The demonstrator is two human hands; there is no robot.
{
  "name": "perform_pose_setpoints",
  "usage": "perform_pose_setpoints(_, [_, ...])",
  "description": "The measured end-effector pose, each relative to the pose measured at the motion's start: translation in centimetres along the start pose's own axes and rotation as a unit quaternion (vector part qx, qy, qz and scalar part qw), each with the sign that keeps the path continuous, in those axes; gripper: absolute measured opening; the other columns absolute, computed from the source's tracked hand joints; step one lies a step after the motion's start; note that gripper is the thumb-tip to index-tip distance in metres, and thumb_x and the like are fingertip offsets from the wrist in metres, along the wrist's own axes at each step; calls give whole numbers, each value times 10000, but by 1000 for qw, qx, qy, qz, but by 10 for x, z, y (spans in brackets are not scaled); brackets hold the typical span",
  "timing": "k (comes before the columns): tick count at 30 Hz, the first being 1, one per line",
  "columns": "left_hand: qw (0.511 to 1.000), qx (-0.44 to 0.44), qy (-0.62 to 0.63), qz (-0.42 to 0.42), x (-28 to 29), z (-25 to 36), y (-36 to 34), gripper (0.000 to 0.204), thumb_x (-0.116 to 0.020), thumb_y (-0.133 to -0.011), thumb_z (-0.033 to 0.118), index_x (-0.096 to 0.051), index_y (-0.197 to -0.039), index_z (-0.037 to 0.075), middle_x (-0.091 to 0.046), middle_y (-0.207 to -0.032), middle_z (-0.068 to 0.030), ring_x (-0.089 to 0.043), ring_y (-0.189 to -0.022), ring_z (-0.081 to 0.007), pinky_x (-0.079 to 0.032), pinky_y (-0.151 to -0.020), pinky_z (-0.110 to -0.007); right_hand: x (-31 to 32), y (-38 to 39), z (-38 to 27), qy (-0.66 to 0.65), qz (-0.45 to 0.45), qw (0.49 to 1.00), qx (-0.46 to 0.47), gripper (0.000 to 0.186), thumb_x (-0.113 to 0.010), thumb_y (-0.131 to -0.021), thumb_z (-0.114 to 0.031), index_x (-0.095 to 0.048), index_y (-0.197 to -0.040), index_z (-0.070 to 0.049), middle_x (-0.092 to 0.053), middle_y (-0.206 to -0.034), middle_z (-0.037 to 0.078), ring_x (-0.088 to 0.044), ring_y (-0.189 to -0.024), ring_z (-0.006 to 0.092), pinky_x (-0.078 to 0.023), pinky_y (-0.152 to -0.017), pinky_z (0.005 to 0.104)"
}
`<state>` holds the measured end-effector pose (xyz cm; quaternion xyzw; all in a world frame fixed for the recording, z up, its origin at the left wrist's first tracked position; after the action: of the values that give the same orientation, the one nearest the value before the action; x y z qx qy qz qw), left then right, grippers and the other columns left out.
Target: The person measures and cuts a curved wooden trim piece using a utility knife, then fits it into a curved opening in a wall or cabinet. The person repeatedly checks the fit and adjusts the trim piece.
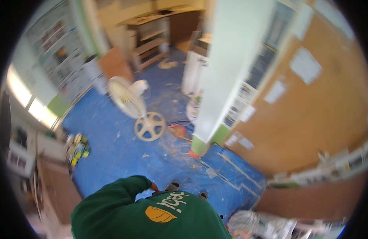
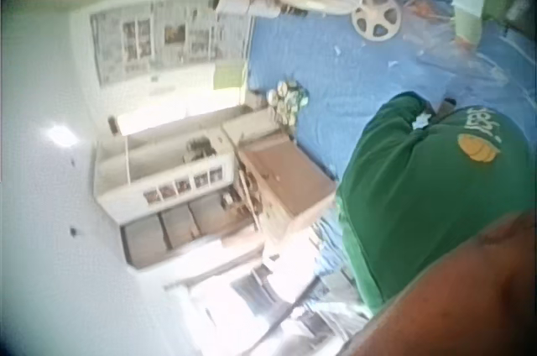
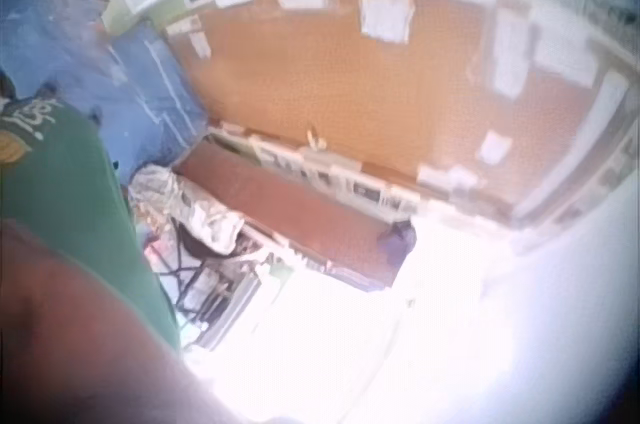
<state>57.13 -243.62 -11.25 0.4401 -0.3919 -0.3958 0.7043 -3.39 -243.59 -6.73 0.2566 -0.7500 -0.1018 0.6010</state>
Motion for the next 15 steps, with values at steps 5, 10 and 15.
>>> perform_pose_setpoints(5, [968,183,-2,173,-83,-43,89,356,-525,-913,303,-791,-999,83,-733,-1104,-194,-686,-1023,-397,-529,-877,-540,74,-149,-12,30,-76,985,150,263,-551,-908,-387,-688,-898,-163,-707,-880,112,-684,-875,363,-533,-729,539])
perform_pose_setpoints(10, [868,302,247,306,-248,41,154,554,-395,-1052,449,-785,-996,60,-726,-1069,-191,-676,-994,-412,-488,-913,-558,106,-231,-67,72,-134,956,252,276,-549,-914,-391,-692,-914,-155,-707,-902,121,-682,-890,368,-531,-745,540])
perform_pose_setpoints(15, [805,287,462,235,-365,129,166,912,-289,-954,778,-755,-1037,-1,-707,-1147,-237,-642,-1111,-434,-460,-1012,-536,106,-245,-137,102,-186,921,328,289,-548,-920,-396,-696,-930,-148,-707,-925,131,-680,-904,372,-530,-761,541])
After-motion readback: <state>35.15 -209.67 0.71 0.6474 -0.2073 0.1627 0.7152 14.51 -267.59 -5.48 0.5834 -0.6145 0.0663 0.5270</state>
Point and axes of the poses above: each hand's wrist, its own y-axis away from the middle knuckle, its own x-axis out of the back of the hand, z = x × y, the point moved 1 cm from there along -y, towards the middle knuckle
